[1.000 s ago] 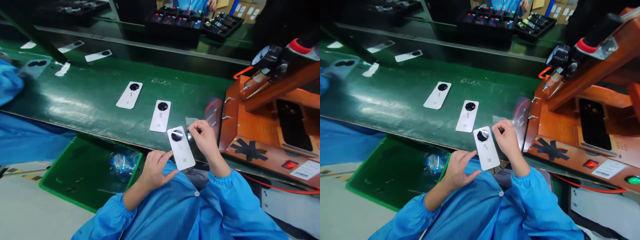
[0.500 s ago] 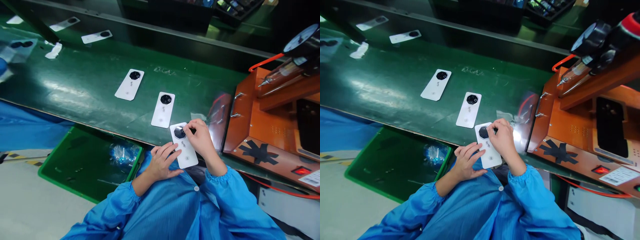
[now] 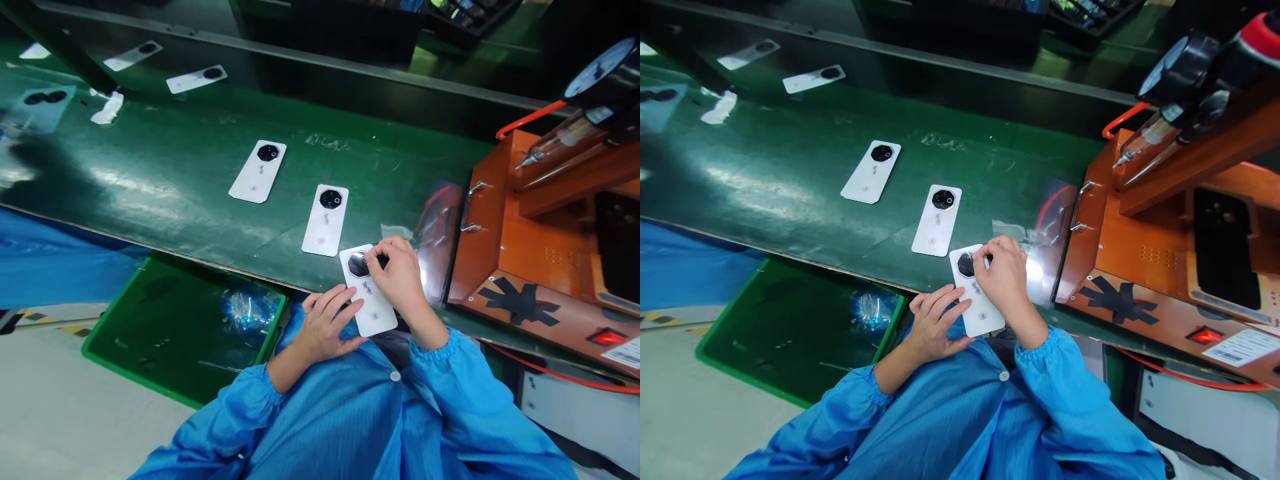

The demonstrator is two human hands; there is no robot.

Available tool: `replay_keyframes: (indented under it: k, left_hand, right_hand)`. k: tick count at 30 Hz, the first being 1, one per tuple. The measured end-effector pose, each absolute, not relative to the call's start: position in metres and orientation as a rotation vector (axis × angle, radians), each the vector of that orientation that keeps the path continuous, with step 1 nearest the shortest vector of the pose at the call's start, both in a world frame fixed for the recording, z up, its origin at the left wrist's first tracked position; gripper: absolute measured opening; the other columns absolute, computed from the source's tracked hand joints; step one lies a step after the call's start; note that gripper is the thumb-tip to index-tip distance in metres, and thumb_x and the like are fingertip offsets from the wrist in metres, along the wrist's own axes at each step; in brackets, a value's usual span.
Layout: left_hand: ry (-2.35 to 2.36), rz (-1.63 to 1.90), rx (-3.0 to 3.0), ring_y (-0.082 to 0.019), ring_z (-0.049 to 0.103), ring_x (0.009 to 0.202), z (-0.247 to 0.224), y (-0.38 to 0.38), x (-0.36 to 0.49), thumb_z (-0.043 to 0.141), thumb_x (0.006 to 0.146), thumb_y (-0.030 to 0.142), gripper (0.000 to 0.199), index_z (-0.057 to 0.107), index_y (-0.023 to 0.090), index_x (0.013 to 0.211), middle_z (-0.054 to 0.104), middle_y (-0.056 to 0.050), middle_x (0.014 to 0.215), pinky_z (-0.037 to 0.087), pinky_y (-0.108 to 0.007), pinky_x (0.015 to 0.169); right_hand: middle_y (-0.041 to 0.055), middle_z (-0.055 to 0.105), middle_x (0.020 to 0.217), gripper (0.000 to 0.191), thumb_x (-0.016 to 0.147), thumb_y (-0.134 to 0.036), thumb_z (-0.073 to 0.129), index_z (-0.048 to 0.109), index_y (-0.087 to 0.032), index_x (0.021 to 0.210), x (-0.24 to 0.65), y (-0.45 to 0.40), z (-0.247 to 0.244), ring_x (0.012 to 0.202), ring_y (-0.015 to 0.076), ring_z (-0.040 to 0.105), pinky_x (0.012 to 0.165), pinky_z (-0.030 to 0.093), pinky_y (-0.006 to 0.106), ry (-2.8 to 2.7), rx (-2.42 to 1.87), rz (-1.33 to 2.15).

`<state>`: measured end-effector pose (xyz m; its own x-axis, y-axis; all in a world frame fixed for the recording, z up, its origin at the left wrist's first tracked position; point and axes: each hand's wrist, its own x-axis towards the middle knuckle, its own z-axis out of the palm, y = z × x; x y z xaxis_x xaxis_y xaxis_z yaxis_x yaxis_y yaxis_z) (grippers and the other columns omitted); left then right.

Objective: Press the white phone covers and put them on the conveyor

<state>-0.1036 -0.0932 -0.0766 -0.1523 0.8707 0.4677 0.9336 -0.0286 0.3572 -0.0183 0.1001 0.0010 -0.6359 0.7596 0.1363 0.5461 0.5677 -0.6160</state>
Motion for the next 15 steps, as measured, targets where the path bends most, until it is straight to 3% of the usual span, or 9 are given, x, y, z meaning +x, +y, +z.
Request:
replay_keyframes:
  k: [5, 8, 12, 15]
  left_hand:
    - [-2.071, -0.985, -1.947, -0.029, 0.059, 0.131, -0.077, -0.091, -0.101, 0.066, 0.09, 0.054, 0.054, 0.063, 0.027, 0.137, 0.07, -0.009, 0.137, 0.032, -0.044, 0.105]
    - [-2.061, -1.009, -1.924, -0.028, 0.059, 0.131, -0.076, -0.09, -0.102, 0.069, 0.092, 0.039, 0.044, 0.064, 0.024, 0.134, 0.07, -0.01, 0.136, 0.033, -0.044, 0.104]
    - [-1.997, -1.067, -1.935, -0.026, 0.062, 0.122, -0.059, -0.09, -0.108, 0.066, 0.097, 0.026, 0.027, 0.069, 0.025, 0.124, 0.076, -0.006, 0.124, 0.036, -0.044, 0.099]
    - [-1.828, -1.198, -1.994, -0.024, 0.066, 0.108, -0.035, -0.09, -0.111, 0.061, 0.1, 0.02, 0.021, 0.071, 0.022, 0.118, 0.079, -0.007, 0.109, 0.042, -0.043, 0.096]
  right_hand:
    - [0.0073, 0.064, 0.099, 0.014, 0.092, -0.029, 0.064, 0.072, -0.022, 0.083, -0.017, 0.095, 0.002, 0.098, 0.0267, 0.058, 0.087, 0.046, 0.043, -2.47, -1.041, 0.509]
    - [0.0109, 0.065, 0.107, 0.019, 0.094, -0.036, 0.066, 0.074, -0.021, 0.101, 0.001, 0.088, 0.014, 0.102, 0.0295, 0.06, 0.088, 0.05, 0.046, -2.467, -1.004, 0.354]
    - [0.0147, 0.065, 0.131, 0.05, 0.095, -0.044, 0.066, 0.059, -0.019, 0.139, 0.045, 0.065, 0.045, 0.119, 0.031, 0.061, 0.098, 0.054, 0.048, -2.709, -0.62, 0.477]
    - [0.0116, 0.064, 0.142, 0.048, 0.098, -0.033, 0.063, 0.056, -0.017, 0.143, 0.074, 0.039, 0.064, 0.129, 0.0286, 0.06, 0.101, 0.056, 0.044, -2.891, -0.28, 0.374]
